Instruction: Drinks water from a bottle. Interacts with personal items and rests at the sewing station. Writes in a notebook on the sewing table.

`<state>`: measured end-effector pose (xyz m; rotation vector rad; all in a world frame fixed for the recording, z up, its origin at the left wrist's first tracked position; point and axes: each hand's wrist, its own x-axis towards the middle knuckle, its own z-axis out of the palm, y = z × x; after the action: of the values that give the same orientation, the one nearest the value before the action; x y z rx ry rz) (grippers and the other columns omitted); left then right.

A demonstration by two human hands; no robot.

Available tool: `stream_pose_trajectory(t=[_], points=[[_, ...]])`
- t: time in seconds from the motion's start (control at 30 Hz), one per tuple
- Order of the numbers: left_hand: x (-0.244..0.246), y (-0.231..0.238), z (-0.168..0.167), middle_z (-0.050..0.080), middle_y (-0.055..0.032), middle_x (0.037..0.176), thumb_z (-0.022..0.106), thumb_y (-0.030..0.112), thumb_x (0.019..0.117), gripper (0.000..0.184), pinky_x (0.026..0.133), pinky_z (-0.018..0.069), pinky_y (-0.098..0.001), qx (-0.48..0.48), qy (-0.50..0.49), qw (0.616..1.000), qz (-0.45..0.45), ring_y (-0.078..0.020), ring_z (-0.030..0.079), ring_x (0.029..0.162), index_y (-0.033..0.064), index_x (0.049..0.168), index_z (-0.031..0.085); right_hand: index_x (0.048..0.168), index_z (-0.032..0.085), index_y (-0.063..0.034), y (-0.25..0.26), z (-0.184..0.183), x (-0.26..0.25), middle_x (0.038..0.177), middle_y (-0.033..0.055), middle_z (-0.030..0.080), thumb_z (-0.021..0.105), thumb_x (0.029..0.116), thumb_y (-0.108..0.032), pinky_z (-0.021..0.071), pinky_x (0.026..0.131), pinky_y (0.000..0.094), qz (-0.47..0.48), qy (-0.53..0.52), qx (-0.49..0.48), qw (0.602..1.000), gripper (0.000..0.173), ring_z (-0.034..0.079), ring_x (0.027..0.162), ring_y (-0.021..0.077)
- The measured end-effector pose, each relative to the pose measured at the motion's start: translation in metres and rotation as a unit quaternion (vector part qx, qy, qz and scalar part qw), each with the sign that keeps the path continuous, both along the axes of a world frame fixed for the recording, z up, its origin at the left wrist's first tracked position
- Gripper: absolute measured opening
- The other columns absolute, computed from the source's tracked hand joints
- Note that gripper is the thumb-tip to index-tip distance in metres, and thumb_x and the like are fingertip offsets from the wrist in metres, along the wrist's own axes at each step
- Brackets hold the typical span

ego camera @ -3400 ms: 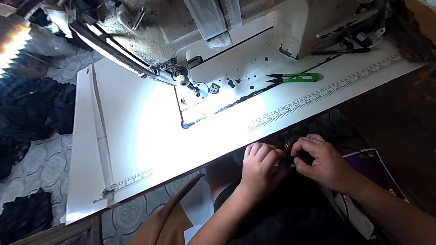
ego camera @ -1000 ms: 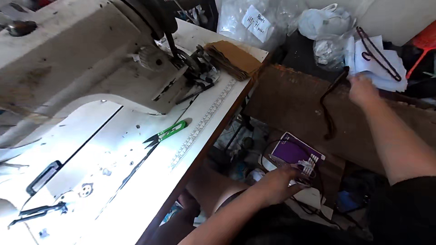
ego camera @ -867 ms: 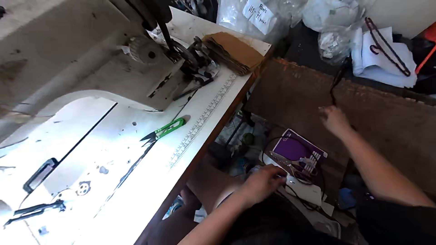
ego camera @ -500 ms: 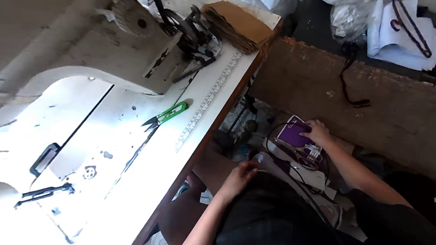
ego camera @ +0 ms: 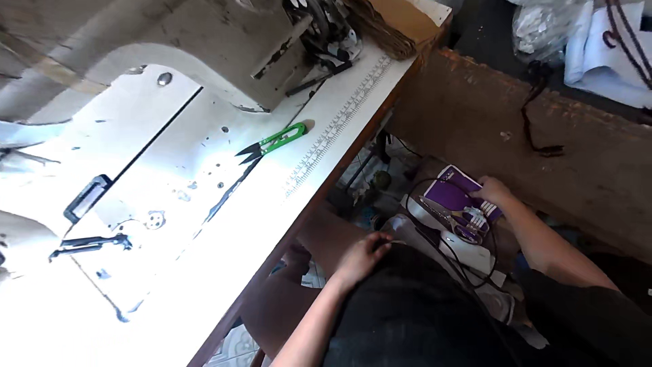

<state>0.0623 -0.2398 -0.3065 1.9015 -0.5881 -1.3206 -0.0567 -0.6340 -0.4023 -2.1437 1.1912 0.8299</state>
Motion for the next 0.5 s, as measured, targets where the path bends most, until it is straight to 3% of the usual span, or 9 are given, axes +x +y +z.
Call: stream_pose_trajectory(t=[0.1, 0.27, 0.37, 0.5], points=[[0.0, 0.007, -0.001, 0.068, -0.0127, 0.124, 0.054, 0.016, 0.1047, 0.031, 0.103, 0.0495, -0.0339, -0.034, 0.014, 0.999, 0.029, -0.013, 0.064, 0.114, -0.001, 0.129, 0.062, 0.12, 0.065, 0.0097, -0.009, -0.029, -0.013, 0.126, 0.0378, 0.059, 0.083, 0.0877, -0.027, 0.0425, 0.1, 0.072, -0.006, -0.046, -0.028, 0.999, 0.052, 0.055, 0.123, 0.054], [-0.001, 0.015, -0.003, 0.068, -0.0109, 0.119, 0.054, 0.014, 0.1043, 0.03, 0.098, 0.0503, -0.0268, -0.063, 0.036, 0.996, 0.054, -0.0072, 0.064, 0.107, -0.0033, 0.128, 0.061, 0.139, 0.05, 0.0096, 0.0, -0.02, -0.015, 0.133, 0.0351, 0.057, 0.079, 0.0916, -0.022, 0.0388, 0.107, 0.0673, -0.058, -0.055, 0.016, 0.997, 0.064, 0.054, 0.128, 0.0496], [0.001, 0.018, -0.003, 0.068, -0.0109, 0.119, 0.054, 0.014, 0.1042, 0.029, 0.098, 0.0506, -0.0268, -0.071, 0.049, 0.994, 0.061, -0.0073, 0.064, 0.107, -0.0031, 0.127, 0.061, 0.127, 0.063, 0.0087, -0.01, -0.029, -0.018, 0.124, 0.0349, 0.062, 0.073, 0.0966, -0.022, 0.0388, 0.104, 0.0697, -0.004, -0.077, 0.028, 0.997, 0.044, 0.057, 0.122, 0.0506], [0.003, 0.022, -0.002, 0.067, -0.0103, 0.12, 0.055, 0.015, 0.1043, 0.029, 0.099, 0.0501, -0.0274, -0.079, 0.049, 0.994, 0.06, -0.0074, 0.063, 0.108, -0.002, 0.127, 0.061, 0.13, 0.062, 0.0061, -0.013, 0.015, -0.011, 0.125, 0.0356, 0.062, 0.069, 0.0994, -0.02, 0.0381, 0.104, 0.0718, 0.033, -0.113, -0.007, 0.993, 0.041, 0.057, 0.123, 0.0527]])
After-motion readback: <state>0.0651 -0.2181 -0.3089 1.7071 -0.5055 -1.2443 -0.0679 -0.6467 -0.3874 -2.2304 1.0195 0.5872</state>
